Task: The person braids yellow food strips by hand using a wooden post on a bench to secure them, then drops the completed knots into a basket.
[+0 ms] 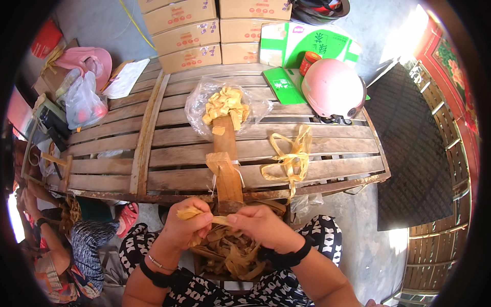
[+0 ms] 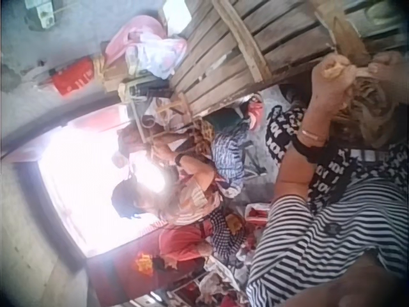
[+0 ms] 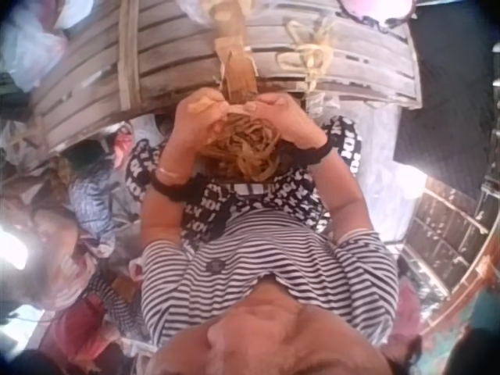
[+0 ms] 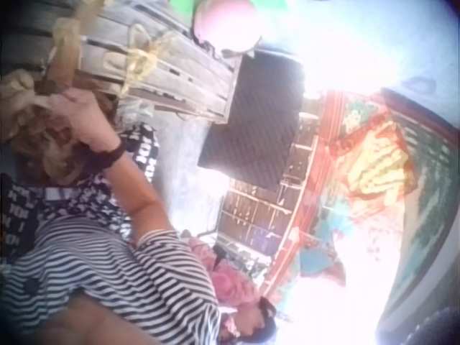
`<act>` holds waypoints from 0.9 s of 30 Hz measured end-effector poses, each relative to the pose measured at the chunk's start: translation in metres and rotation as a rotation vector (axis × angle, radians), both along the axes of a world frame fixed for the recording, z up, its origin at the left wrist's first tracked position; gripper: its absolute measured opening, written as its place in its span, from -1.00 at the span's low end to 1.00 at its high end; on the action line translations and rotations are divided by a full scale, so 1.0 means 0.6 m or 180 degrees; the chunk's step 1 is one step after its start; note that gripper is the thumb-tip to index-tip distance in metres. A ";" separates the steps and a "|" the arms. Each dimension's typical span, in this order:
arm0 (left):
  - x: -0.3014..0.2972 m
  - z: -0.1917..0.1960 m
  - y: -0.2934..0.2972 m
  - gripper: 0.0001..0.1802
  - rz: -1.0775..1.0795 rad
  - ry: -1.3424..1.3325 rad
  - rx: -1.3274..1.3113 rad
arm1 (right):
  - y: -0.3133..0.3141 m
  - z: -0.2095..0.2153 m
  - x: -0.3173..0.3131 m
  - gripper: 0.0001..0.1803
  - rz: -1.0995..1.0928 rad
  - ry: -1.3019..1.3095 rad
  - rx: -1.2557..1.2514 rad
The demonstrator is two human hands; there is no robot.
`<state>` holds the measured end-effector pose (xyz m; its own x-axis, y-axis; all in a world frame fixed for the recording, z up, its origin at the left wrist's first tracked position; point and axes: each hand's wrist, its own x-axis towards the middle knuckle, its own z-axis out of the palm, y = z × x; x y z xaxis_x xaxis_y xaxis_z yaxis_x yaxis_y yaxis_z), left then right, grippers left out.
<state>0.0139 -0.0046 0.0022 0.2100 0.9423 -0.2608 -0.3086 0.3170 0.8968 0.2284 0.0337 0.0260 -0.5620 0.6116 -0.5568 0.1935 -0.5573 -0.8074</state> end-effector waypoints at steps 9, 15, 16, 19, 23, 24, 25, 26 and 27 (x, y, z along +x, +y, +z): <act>0.018 -0.080 0.057 -0.85 0.1006 0.0491 -0.0069 | 0.050 -0.092 -0.010 -0.82 -0.0942 -0.0689 0.3176; 0.009 -0.117 0.064 -0.78 0.1309 0.1527 -0.0104 | 0.057 -0.090 -0.021 -0.80 -0.1033 -0.1857 0.4299; 0.008 -0.098 0.058 -0.78 0.1381 0.1359 -0.0389 | 0.055 -0.086 -0.017 -0.80 -0.1093 -0.1892 0.4254; -0.001 -0.062 0.036 -0.77 0.1192 0.0817 0.0077 | 0.033 -0.069 -0.017 -0.82 -0.0908 -0.1130 0.3939; 0.027 -0.031 -0.004 -0.79 0.0684 0.0586 0.0526 | 0.016 -0.039 -0.033 -0.84 -0.0259 -0.0123 0.4603; 0.038 -0.031 -0.016 -0.80 0.0585 0.0462 0.0457 | 0.011 -0.032 -0.037 -0.85 -0.0105 0.0124 0.4742; 0.044 -0.036 -0.028 -0.79 0.0228 0.0342 -0.0232 | 0.008 -0.025 -0.035 -0.87 -0.0007 0.0468 0.4460; 0.051 -0.037 -0.033 -0.78 0.0046 0.0273 -0.0582 | 0.007 -0.022 -0.029 -0.89 0.0087 0.0529 0.4294; 0.059 -0.033 -0.034 -0.78 -0.0140 0.0214 -0.0930 | 0.008 -0.020 -0.023 -0.92 0.0173 0.0579 0.4127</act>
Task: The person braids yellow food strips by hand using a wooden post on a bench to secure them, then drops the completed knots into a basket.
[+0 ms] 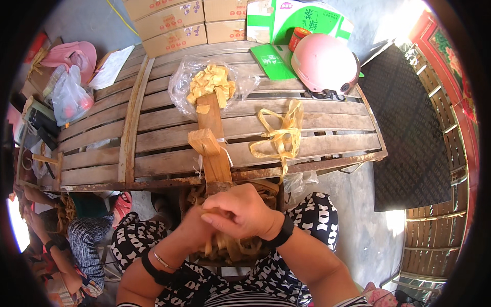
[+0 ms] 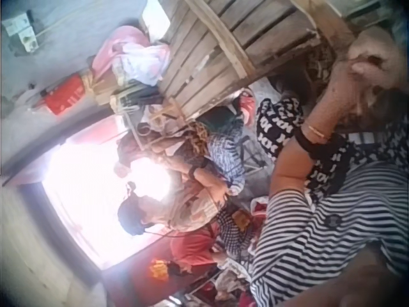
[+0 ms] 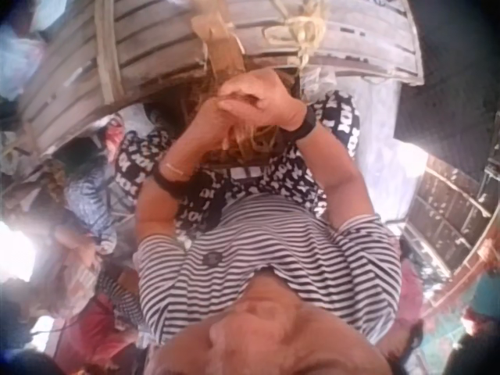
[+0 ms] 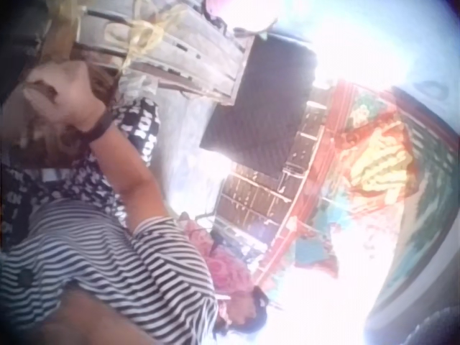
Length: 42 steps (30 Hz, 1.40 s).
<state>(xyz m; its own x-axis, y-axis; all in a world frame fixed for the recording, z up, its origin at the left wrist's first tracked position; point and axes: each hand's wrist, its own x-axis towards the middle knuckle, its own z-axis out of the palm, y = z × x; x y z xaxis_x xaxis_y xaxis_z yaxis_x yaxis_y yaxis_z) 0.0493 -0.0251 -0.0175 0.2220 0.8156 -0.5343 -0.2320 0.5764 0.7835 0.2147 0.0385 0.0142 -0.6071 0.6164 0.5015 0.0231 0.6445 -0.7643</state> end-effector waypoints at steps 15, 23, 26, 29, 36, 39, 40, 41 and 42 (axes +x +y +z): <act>-0.041 0.031 0.043 -0.64 -0.0867 0.2584 0.3743 | -0.037 -0.028 0.007 -0.84 0.0546 0.0294 -0.4623; -0.026 0.035 0.031 -0.77 0.0351 0.3513 0.3791 | -0.032 -0.021 -0.005 -0.81 -0.0588 0.0951 -0.3680; -0.036 0.030 0.033 -0.76 -0.0452 0.3003 0.3283 | -0.028 -0.020 0.013 -0.76 -0.0504 0.0360 -0.2651; -0.036 0.036 0.032 -0.80 -0.0952 0.3184 0.3254 | -0.029 -0.029 0.016 -0.70 -0.0420 -0.0602 -0.1331; -0.071 0.074 0.036 -0.91 0.0153 0.1135 0.2619 | -0.022 0.013 0.011 -0.53 0.0197 -0.0542 -0.3001; -0.082 0.081 0.034 -0.83 0.0753 0.0380 0.2099 | -0.023 0.013 0.018 -0.52 0.0400 0.0021 -0.3923; -0.082 0.071 0.036 -0.84 0.0744 0.0416 0.2140 | -0.023 0.010 0.020 -0.52 0.0396 0.0197 -0.4074; -0.082 0.068 0.036 -0.84 0.0738 0.0430 0.2163 | -0.018 -0.001 0.024 -0.52 0.0509 0.0179 -0.4154; -0.083 0.064 0.036 -0.83 0.0731 0.0449 0.2180 | -0.017 -0.004 0.024 -0.53 0.0566 0.0175 -0.4200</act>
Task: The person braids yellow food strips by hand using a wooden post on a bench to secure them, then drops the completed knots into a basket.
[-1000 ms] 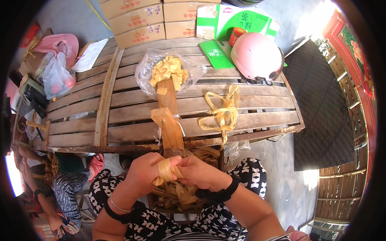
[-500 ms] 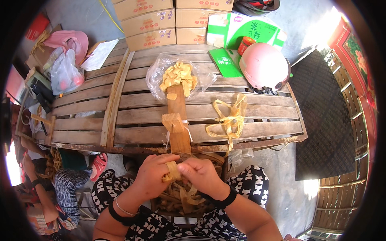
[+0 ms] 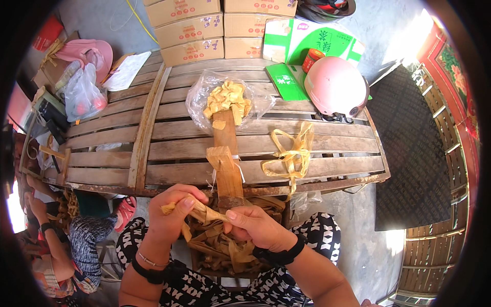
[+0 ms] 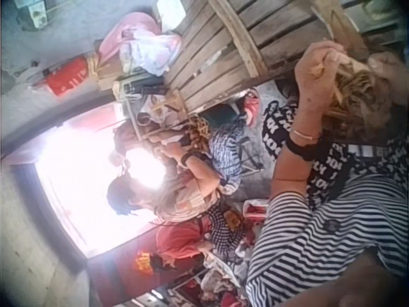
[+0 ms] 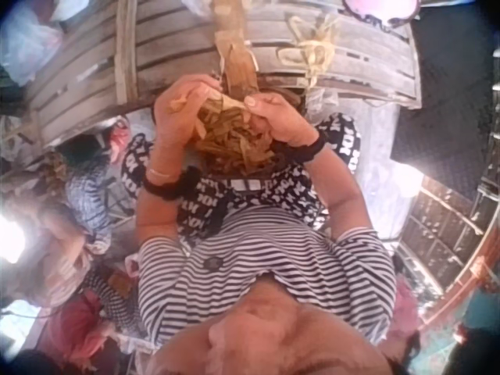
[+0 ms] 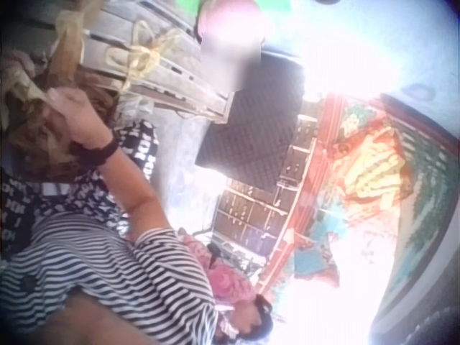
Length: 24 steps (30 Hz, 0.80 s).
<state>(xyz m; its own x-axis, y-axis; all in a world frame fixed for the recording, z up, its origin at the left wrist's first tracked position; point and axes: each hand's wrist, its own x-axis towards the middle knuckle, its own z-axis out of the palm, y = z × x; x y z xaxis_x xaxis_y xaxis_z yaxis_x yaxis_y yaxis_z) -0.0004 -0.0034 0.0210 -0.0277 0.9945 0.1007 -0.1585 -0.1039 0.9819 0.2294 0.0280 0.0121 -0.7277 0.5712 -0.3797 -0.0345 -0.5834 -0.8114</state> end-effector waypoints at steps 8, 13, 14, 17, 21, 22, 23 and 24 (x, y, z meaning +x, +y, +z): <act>0.016 -0.038 0.001 -0.79 -0.0802 -0.0787 -0.1429 | -0.006 0.023 -0.024 -0.65 -0.0238 -0.0513 -0.0093; 0.026 -0.054 0.010 -0.93 -0.0287 -0.0917 -0.1189 | 0.010 0.036 -0.021 -0.78 -0.0813 -0.1044 0.0608; 0.031 -0.056 0.017 -0.94 -0.0218 -0.0861 -0.1210 | 0.020 0.018 -0.017 -0.77 -0.1048 -0.0955 0.1019; 0.046 -0.070 0.036 -0.92 0.0007 -0.0416 -0.1113 | 0.048 -0.037 -0.010 -0.74 -0.1320 -0.1103 0.1550; 0.051 -0.111 0.057 -0.88 0.0477 -0.0138 -0.1141 | 0.065 -0.056 -0.033 -0.71 -0.1523 -0.2618 0.4139; 0.048 -0.122 0.057 -0.87 0.0583 -0.0003 -0.1101 | 0.067 -0.061 -0.035 -0.72 -0.1554 -0.2720 0.4043; 0.045 -0.133 0.059 -0.85 0.0691 0.0133 -0.1059 | 0.067 -0.060 -0.035 -0.72 -0.1572 -0.2763 0.4003; 0.040 -0.132 0.056 -0.83 0.0767 0.0226 -0.1263 | 0.066 -0.061 -0.033 -0.72 -0.1583 -0.2824 0.3947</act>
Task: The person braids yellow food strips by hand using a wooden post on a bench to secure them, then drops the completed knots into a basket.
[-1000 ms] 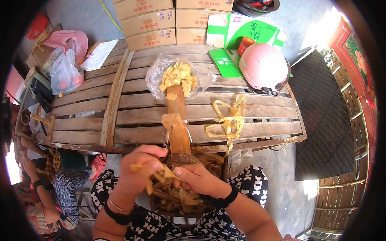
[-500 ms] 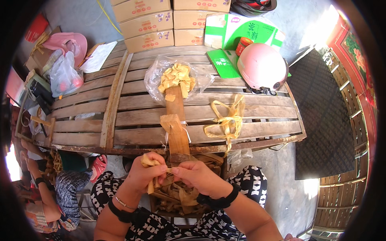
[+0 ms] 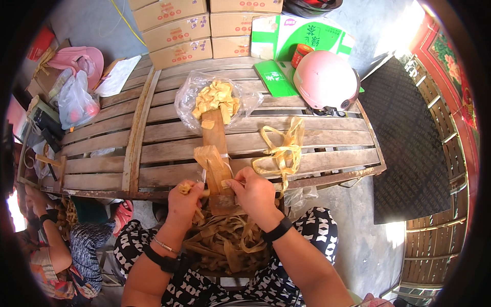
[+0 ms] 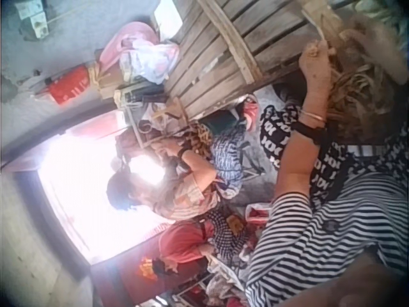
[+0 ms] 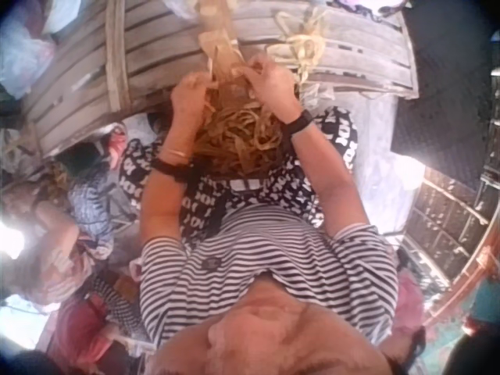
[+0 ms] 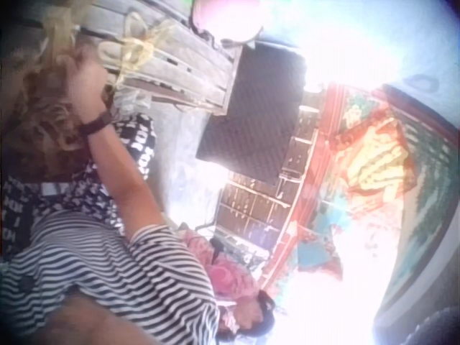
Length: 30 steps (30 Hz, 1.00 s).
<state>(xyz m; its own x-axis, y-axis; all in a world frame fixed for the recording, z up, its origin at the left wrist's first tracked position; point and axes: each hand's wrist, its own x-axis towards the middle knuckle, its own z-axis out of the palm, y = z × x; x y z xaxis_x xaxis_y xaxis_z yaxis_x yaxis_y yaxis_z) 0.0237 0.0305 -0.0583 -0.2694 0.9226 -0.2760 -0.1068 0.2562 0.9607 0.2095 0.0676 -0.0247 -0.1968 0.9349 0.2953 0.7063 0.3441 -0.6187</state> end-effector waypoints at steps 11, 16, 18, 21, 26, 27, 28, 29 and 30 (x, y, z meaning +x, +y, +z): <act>0.025 0.039 -0.084 -0.78 -0.1095 -0.0830 -0.0325 | -0.051 0.054 0.003 -0.81 0.2350 0.1021 0.0071; 0.025 0.131 -0.099 -0.71 -0.3695 -0.1161 -0.0185 | -0.045 0.082 0.018 -0.82 0.2069 0.1616 -0.0630; 0.000 0.161 -0.095 -0.66 -0.3193 -0.1536 0.0006 | -0.049 0.078 0.016 -0.84 0.1850 0.1482 -0.0776; -0.007 0.151 -0.060 -0.58 -0.2562 0.1453 0.1558 | -0.064 0.085 0.008 -0.79 0.1404 0.1607 -0.2382; -0.015 0.117 -0.053 -0.56 -0.2259 0.2692 0.2398 | -0.071 0.064 0.012 -0.83 0.1430 0.2608 -0.4641; -0.014 0.115 -0.053 -0.57 -0.2238 0.2634 0.2451 | -0.071 0.060 0.013 -0.86 0.1490 0.2934 -0.4966; -0.008 0.111 -0.059 -0.61 -0.1850 0.2724 0.2659 | -0.083 0.052 0.010 -0.89 0.1376 0.3297 -0.4859; -0.002 0.109 -0.062 -0.63 -0.1645 0.2775 0.2770 | -0.085 0.049 0.008 -0.92 0.1274 0.3426 -0.4676; 0.003 0.108 -0.066 -0.65 -0.1432 0.2835 0.2861 | -0.086 0.048 0.004 -0.93 0.1186 0.3550 -0.4498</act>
